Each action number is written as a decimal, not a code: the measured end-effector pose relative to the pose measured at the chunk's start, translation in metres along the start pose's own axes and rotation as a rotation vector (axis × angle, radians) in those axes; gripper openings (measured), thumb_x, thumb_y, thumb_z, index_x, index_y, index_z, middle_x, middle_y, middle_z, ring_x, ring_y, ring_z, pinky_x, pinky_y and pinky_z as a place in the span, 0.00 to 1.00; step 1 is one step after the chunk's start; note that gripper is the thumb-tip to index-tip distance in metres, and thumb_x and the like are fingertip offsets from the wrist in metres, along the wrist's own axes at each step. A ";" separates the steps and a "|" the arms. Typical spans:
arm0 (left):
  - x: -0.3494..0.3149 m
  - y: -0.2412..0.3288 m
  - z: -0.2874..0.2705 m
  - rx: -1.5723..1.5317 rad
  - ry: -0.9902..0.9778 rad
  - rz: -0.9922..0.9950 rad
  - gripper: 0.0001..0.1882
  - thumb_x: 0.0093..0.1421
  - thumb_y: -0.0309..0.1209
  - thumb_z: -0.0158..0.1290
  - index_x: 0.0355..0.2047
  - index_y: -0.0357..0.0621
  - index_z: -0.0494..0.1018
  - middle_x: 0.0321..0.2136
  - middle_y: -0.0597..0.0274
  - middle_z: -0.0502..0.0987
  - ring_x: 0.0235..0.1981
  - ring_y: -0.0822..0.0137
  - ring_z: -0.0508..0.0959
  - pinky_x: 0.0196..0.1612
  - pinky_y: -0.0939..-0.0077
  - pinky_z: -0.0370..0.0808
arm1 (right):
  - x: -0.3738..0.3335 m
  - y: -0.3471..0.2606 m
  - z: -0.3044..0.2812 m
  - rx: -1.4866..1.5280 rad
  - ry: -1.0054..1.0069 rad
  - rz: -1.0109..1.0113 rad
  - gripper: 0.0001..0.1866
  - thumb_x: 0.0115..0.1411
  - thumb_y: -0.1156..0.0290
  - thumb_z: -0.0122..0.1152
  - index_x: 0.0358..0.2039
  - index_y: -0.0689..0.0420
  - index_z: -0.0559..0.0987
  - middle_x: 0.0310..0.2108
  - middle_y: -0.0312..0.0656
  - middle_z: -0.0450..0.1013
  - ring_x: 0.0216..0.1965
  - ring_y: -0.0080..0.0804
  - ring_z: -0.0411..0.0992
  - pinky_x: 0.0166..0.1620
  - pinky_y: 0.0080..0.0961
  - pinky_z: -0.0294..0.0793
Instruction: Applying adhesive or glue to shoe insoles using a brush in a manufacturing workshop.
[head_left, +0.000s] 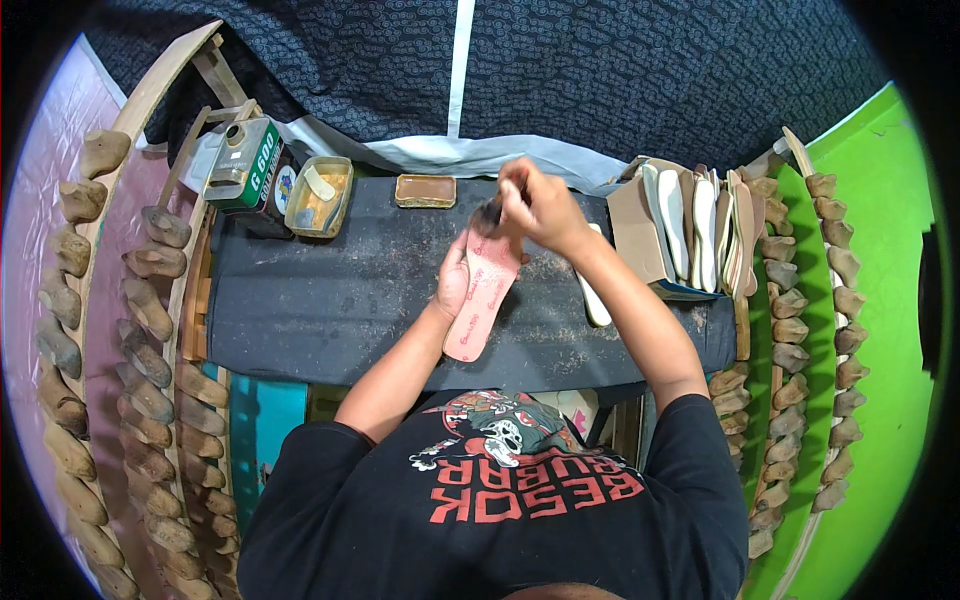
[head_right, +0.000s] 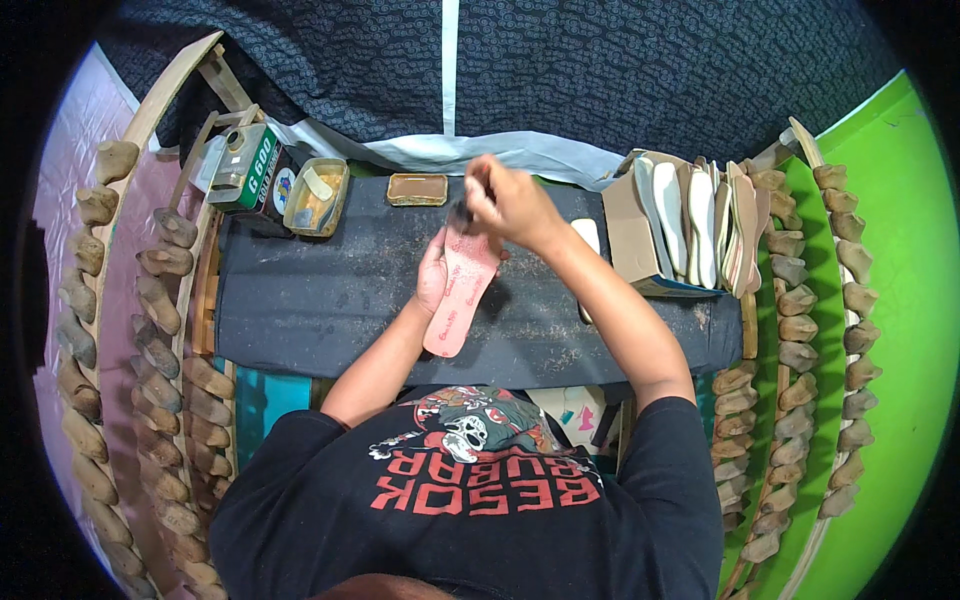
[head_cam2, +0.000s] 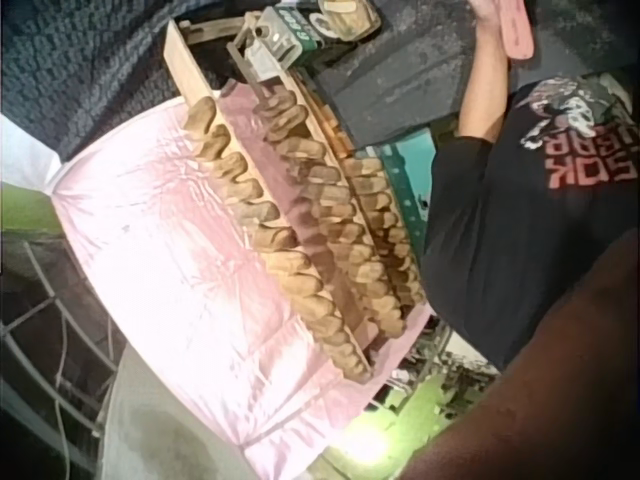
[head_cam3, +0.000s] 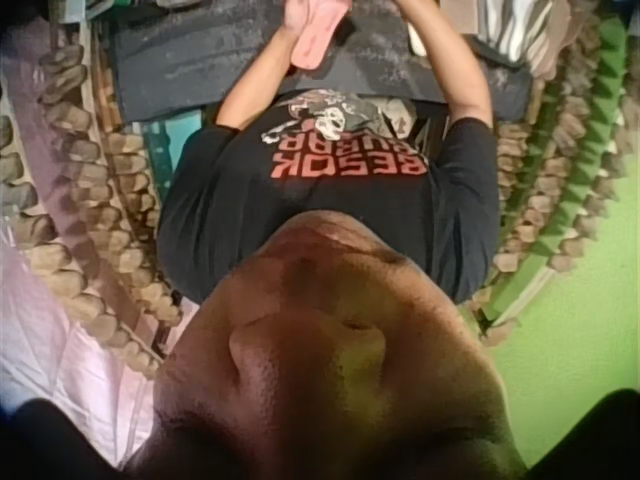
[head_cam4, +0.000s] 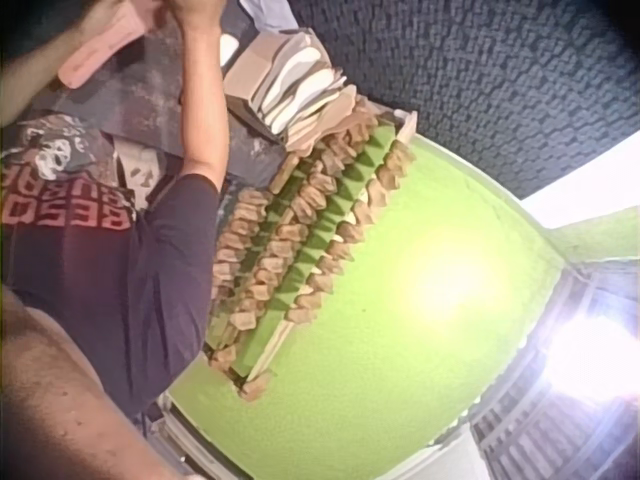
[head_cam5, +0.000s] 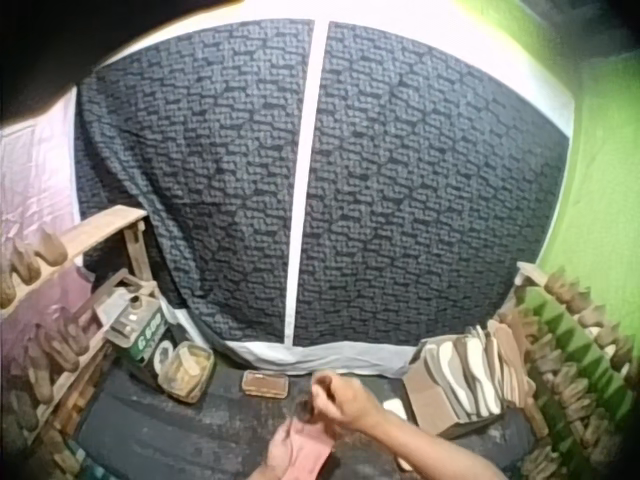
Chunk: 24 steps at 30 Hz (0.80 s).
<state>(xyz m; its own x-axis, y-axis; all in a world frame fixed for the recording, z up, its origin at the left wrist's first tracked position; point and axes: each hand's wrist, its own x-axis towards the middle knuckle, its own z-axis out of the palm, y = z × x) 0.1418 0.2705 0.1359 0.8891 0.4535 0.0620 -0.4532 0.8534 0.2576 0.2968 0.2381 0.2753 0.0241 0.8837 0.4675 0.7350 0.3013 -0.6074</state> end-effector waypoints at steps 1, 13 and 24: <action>0.000 -0.001 -0.004 0.021 -0.028 0.011 0.32 0.73 0.52 0.35 0.67 0.45 0.64 0.57 0.50 0.76 0.50 0.46 0.81 0.51 0.56 0.81 | 0.005 0.008 -0.002 -0.018 0.036 -0.016 0.06 0.66 0.73 0.57 0.42 0.59 0.73 0.26 0.46 0.77 0.26 0.37 0.80 0.31 0.31 0.76; -0.008 0.004 -0.005 -0.014 0.080 0.039 0.35 0.73 0.57 0.35 0.67 0.44 0.64 0.59 0.53 0.74 0.56 0.53 0.78 0.57 0.59 0.78 | -0.026 0.004 0.004 0.020 -0.035 -0.106 0.09 0.65 0.69 0.60 0.42 0.58 0.73 0.26 0.51 0.76 0.30 0.53 0.78 0.34 0.42 0.76; -0.010 0.008 -0.002 0.056 0.138 0.039 0.38 0.73 0.60 0.34 0.64 0.40 0.67 0.57 0.53 0.76 0.54 0.58 0.80 0.55 0.61 0.79 | -0.053 -0.004 0.012 0.043 -0.091 -0.212 0.10 0.61 0.73 0.64 0.40 0.59 0.74 0.25 0.45 0.74 0.26 0.45 0.77 0.32 0.37 0.76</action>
<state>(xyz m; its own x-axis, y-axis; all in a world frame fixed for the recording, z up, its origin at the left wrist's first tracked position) 0.1293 0.2737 0.1357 0.8520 0.5201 -0.0596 -0.4791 0.8206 0.3115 0.2846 0.1939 0.2453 -0.1906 0.8270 0.5290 0.6872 0.4972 -0.5297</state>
